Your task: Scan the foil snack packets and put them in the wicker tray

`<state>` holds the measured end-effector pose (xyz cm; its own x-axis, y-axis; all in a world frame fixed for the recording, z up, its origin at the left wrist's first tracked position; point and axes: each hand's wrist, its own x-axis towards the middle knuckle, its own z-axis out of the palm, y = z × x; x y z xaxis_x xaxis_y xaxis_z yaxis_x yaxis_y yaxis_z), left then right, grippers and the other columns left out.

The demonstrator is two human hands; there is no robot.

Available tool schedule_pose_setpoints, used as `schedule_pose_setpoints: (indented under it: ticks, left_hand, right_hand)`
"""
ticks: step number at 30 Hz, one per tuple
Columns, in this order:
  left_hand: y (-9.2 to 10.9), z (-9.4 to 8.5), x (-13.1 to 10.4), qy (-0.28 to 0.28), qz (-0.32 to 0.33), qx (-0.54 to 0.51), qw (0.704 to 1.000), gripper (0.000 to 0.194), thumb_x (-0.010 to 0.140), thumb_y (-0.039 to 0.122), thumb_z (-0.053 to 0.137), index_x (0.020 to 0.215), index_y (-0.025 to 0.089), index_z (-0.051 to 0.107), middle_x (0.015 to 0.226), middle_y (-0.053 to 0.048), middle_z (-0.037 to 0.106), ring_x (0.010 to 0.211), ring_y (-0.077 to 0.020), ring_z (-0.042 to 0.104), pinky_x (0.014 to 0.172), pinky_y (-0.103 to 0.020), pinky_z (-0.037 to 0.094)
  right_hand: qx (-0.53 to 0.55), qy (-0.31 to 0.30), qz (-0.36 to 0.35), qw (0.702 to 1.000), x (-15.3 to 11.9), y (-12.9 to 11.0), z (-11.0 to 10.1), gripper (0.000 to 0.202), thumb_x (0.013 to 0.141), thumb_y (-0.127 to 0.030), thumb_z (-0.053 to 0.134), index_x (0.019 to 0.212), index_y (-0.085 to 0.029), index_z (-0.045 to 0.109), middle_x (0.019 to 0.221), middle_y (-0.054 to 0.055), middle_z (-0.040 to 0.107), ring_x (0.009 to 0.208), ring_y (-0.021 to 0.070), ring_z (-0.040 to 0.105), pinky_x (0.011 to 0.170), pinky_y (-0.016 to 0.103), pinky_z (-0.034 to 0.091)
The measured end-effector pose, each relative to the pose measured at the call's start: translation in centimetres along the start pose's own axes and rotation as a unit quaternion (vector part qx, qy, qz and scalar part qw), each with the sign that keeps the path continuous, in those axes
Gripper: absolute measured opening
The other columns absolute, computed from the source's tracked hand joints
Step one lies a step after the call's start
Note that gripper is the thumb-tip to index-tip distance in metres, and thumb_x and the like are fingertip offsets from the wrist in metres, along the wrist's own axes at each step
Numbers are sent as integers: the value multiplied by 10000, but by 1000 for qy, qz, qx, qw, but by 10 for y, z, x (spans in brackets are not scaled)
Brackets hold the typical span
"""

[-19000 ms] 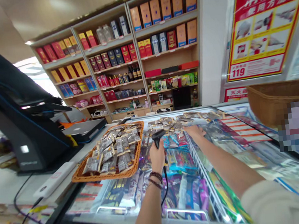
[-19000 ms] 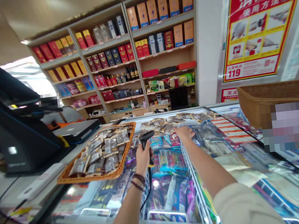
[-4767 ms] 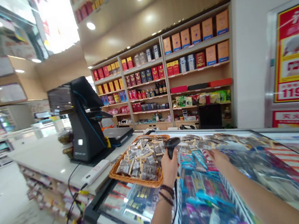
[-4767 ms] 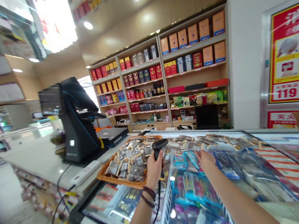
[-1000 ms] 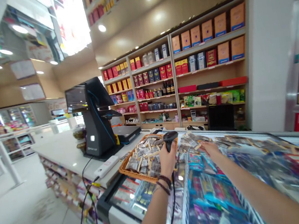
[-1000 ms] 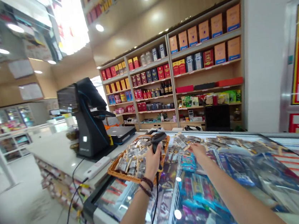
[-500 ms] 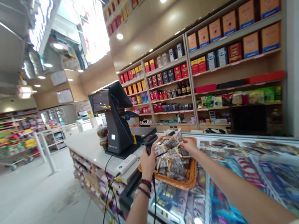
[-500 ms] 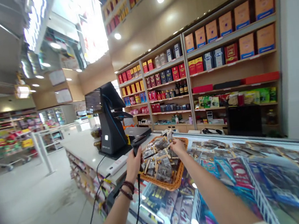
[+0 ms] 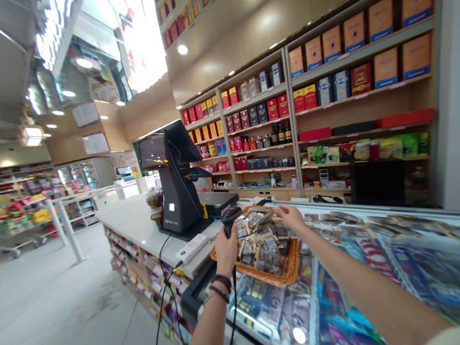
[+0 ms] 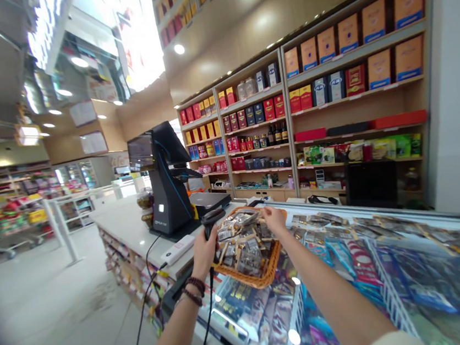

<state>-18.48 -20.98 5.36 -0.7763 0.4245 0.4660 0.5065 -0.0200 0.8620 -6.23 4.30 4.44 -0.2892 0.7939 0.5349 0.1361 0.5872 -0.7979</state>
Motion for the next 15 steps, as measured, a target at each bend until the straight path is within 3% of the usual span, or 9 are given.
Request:
schedule_pose_setpoints:
  ticks: [4,8,11,15]
  left_hand:
    - [3,2,-4,-6,0,18,1000,514,894,727,590,769,229,583,618,-30,634,597,-216,628,643,-320,458]
    - [9,14,-10,-20,4,-5,1000,516,899,725,592,742,236,545,601,-14,612,544,-193,597,605,-312,447]
    - [18,34,-17,-50,6,-41,998,498,905,712,591,765,236,544,590,2,597,520,-183,594,568,-299,443]
    - [37,73,-29,-94,2,-86,992,497,899,710,586,758,236,531,576,15,567,495,-170,586,535,-284,427]
  right_hand:
    - [45,-44,12,998,1,-4,0,178,788,-201,720,920,-239,833,1048,71,853,1049,278,800,1006,413,596]
    - [7,-34,12,999,0,7,-18,199,774,-142,683,861,-239,833,1026,56,850,1021,262,796,1019,408,585]
    - [-42,5,37,998,1,28,-49,186,804,-168,670,865,-236,831,1001,61,847,974,257,792,976,395,588]
    - [-70,59,80,993,7,61,-112,184,815,-199,663,894,-242,822,964,49,845,949,256,789,955,400,588]
